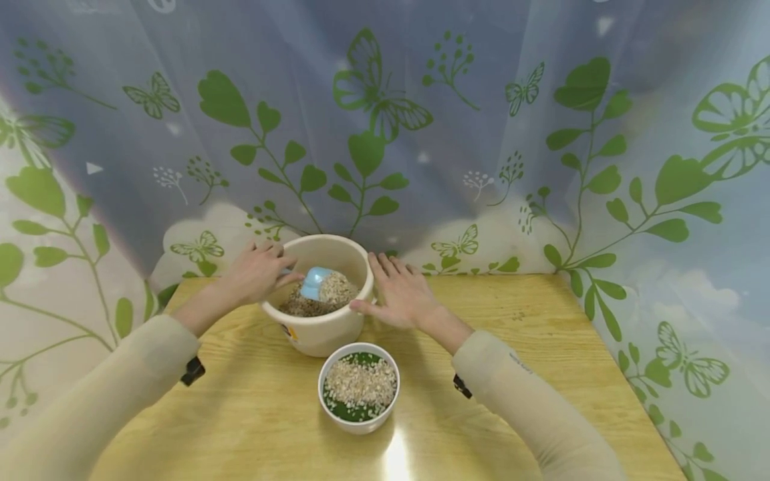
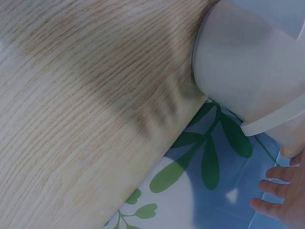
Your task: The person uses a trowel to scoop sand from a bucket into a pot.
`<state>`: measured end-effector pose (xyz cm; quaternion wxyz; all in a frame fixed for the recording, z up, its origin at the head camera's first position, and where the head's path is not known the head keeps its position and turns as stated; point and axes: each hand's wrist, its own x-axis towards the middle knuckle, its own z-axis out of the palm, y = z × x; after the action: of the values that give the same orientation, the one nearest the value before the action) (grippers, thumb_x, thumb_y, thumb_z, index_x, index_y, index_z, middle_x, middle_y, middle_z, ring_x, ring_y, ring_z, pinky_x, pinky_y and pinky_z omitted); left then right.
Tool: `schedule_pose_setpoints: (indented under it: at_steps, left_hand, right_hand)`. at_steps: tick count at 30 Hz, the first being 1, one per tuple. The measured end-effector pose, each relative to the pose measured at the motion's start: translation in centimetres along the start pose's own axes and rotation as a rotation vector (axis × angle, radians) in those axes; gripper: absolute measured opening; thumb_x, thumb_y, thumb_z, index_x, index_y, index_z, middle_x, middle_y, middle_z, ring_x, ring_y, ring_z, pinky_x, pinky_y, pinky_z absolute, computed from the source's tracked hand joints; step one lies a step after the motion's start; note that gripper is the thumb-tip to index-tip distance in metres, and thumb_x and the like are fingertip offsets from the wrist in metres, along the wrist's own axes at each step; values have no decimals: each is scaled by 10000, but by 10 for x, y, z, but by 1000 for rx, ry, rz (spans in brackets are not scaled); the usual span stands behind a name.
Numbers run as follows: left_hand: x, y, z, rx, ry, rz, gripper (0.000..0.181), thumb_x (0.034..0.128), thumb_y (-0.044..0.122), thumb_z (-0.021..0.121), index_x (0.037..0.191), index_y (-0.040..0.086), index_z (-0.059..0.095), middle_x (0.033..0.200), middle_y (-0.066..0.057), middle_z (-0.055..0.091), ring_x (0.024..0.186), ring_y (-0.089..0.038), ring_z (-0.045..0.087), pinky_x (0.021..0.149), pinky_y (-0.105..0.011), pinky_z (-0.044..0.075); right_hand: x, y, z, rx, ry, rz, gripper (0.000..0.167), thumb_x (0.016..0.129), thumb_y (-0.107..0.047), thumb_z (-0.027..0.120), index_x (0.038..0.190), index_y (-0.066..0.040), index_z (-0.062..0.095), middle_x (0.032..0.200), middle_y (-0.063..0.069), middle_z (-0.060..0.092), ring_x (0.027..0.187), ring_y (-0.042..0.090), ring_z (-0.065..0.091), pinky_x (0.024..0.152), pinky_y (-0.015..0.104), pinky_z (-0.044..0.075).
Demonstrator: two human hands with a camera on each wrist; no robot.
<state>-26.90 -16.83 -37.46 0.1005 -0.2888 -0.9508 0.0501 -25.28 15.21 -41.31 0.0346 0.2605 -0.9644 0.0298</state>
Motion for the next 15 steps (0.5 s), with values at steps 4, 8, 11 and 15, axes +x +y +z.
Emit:
schedule_pose_setpoints:
  at_steps: [4,8,11,15]
  left_hand:
    - [-3,0,-2,-17,-7,-22,510,1067,527,539,1327,116,694,1314,-251,700,1271,-464,646,1091,-677,453]
    - [-5,-1,-3,-22,-9,-35,530,1071,537,526,1334,109,695,1321,-250,696,1275,-454,645,1068,-661,475]
    - [-9,-1,-5,-29,-7,-36,534,1073,536,524,1336,104,695,1303,-248,696,1267,-447,645,1068,-670,476]
    - [-13,0,-8,-35,10,-25,504,1072,515,540,1304,96,700,1285,-253,693,1277,-453,632,1068,-688,470]
  right_hand:
    - [0,1,1,2,6,-4,1106,944,-889,301,1704,-115,82,1750,176,242,1582,424,352,1240,619,351]
    - [1,2,1,-2,11,-5,1107,946,-889,293,1703,-108,89,1750,177,241,1582,422,355,1237,619,355]
    - [1,1,1,-4,11,-4,1103,948,-884,303,1702,-103,102,1748,179,246,1579,426,358,1237,620,354]
    - [0,1,1,-4,7,-2,1118,937,-903,273,1703,-112,82,1748,178,244,1580,429,356,1239,620,350]
